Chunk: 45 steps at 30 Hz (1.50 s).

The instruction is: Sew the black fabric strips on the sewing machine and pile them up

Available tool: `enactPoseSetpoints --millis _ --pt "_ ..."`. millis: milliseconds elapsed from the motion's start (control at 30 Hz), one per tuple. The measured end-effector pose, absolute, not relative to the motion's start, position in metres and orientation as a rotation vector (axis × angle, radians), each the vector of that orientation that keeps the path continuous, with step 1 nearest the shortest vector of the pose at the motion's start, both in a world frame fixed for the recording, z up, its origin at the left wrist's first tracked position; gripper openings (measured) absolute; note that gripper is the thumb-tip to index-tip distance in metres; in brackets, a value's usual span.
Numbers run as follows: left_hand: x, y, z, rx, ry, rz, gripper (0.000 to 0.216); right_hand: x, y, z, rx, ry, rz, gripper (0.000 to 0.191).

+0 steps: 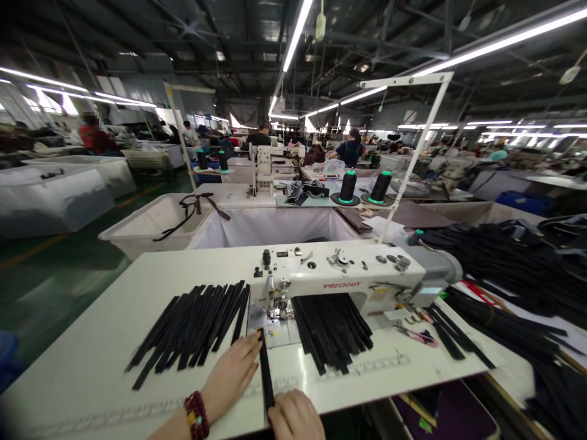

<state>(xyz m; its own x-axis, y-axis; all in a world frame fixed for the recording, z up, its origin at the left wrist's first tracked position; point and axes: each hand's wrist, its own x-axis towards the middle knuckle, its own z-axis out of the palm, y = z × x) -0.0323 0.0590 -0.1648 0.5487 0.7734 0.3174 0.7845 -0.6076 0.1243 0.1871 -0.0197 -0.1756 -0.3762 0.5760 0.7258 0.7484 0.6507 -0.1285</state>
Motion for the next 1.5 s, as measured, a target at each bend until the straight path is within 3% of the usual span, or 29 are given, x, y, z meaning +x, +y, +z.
enactPoseSetpoints --millis 200,433,1500 --pt "-0.029 0.08 -0.164 -2.751 -1.403 -0.498 0.043 0.175 0.007 -0.19 -0.924 -1.967 -0.19 0.031" --pt "-0.029 0.101 -0.164 -2.772 -1.403 -0.54 0.044 0.177 0.02 -0.18 -0.92 -2.063 -0.132 0.018" --pt "-0.024 0.094 -0.157 -2.808 -1.417 -0.405 0.043 0.182 0.004 -0.159 -1.027 -2.238 -0.023 0.022"
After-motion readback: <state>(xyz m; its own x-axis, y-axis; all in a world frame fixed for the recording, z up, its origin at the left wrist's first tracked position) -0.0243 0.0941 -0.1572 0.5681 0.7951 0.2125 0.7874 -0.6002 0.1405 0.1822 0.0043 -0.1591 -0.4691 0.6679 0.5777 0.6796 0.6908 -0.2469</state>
